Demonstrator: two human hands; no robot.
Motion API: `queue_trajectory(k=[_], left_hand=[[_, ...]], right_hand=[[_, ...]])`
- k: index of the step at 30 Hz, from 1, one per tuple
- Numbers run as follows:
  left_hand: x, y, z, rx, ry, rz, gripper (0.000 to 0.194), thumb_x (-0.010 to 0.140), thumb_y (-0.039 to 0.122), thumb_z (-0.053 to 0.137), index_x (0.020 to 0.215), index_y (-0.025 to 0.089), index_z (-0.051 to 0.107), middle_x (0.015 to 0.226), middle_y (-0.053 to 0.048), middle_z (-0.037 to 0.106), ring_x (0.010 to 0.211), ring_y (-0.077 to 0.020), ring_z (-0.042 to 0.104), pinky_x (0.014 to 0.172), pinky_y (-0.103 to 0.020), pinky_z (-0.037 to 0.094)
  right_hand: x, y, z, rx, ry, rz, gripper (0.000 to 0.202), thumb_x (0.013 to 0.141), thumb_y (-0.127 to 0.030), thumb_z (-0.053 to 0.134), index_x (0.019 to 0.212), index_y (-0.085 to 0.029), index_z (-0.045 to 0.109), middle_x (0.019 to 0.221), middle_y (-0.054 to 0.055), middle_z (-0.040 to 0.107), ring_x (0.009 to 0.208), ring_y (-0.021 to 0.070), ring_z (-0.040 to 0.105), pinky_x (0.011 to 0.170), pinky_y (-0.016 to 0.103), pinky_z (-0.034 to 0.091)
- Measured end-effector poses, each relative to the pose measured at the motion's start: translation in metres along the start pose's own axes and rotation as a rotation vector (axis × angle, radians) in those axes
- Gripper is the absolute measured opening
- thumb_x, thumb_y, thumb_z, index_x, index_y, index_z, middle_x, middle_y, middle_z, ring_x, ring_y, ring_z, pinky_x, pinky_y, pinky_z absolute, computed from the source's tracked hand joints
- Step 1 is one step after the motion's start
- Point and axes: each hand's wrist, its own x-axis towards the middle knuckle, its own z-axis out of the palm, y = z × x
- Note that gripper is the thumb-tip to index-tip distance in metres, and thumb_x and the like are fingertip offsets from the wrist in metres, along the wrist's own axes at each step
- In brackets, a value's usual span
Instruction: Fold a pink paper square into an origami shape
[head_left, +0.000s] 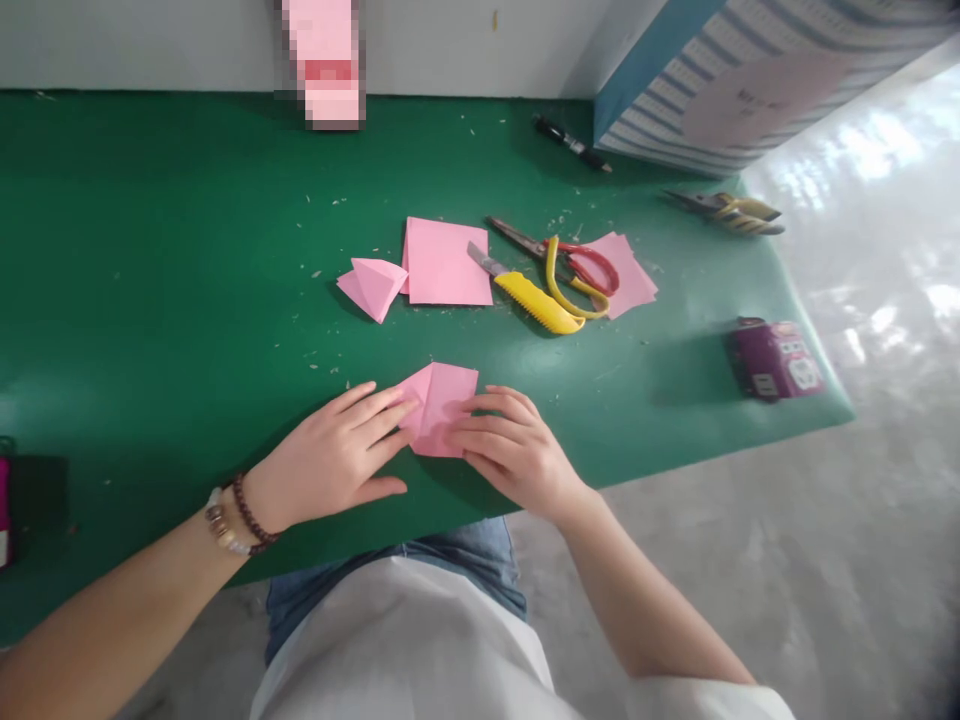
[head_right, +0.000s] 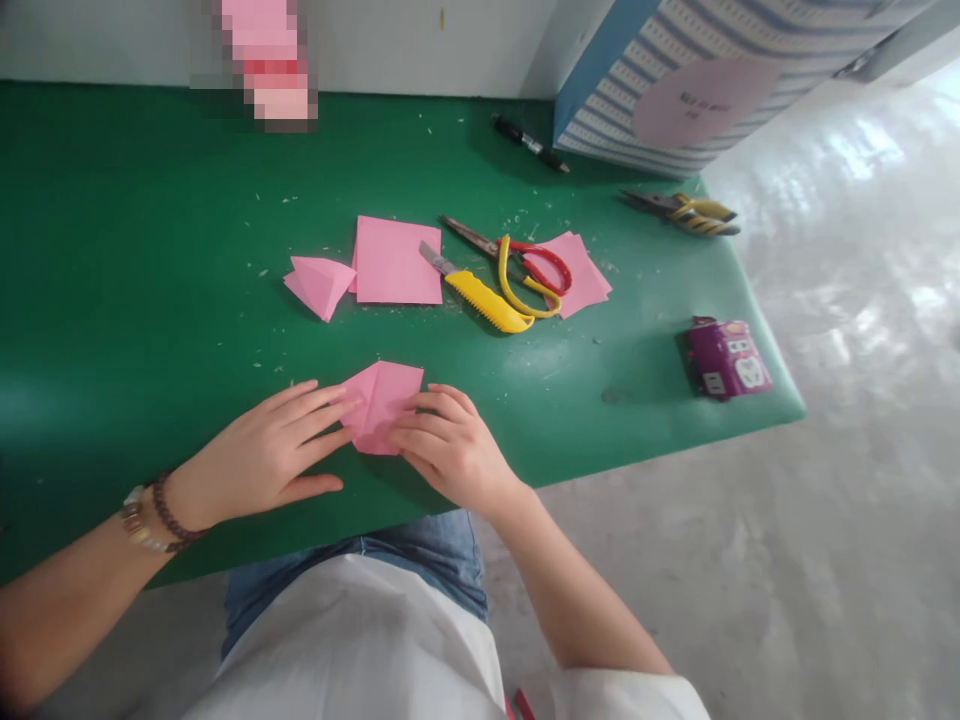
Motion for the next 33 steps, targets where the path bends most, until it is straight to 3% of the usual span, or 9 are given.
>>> queue_trajectory(k=[5,9,14,21,33], left_hand=[[-0.001,0.002,0.005,-0.042,0.024,0.029,0.044,0.096,0.038,0.051,0.121,0.003,0.06,0.127,-0.016,0.063,0.122,-0.0285,0.056,0.104,-0.042,0.049],[-0.002,-0.001,0.002,-0.057,0.033,0.042,0.039,0.096,0.033,0.051,0.121,0.005,0.061,0.124,-0.014,0.066,0.121,-0.0265,0.057,0.105,-0.041,0.048],[-0.001,-0.003,-0.002,-0.048,0.031,0.071,0.036,0.095,0.031,0.052,0.121,0.006,0.06,0.126,-0.014,0.065,0.121,-0.0259,0.058,0.105,-0.041,0.048],[-0.001,-0.005,-0.004,-0.082,-0.027,0.083,0.038,0.093,0.033,0.056,0.126,0.014,0.059,0.129,-0.011,0.063,0.122,-0.0274,0.056,0.105,-0.046,0.047],[-0.001,-0.005,-0.002,-0.11,-0.078,0.051,0.04,0.093,0.037,0.058,0.126,0.014,0.06,0.126,-0.011,0.063,0.122,-0.0276,0.053,0.106,-0.047,0.044]], right_hand=[[0.009,0.006,0.002,0.062,0.013,-0.008,0.011,0.091,-0.018,0.062,0.099,-0.02,0.069,0.088,0.004,0.073,0.092,0.0192,0.064,0.093,0.04,0.049],[0.014,-0.003,0.012,0.149,-0.005,0.138,0.015,0.093,-0.017,0.058,0.107,-0.02,0.065,0.087,0.004,0.072,0.083,0.0163,0.064,0.08,0.033,0.051],[0.018,-0.009,0.018,0.071,0.018,0.251,0.007,0.092,-0.024,0.061,0.094,-0.019,0.067,0.081,0.003,0.071,0.076,0.0175,0.061,0.073,0.034,0.047],[0.016,-0.006,0.022,0.062,0.043,0.251,0.008,0.09,-0.02,0.064,0.088,-0.021,0.071,0.086,0.002,0.074,0.083,0.0188,0.06,0.077,0.035,0.047],[0.016,-0.005,0.024,0.046,0.034,0.292,0.012,0.091,-0.023,0.063,0.089,-0.023,0.074,0.085,0.003,0.073,0.081,0.0185,0.058,0.076,0.035,0.047]])
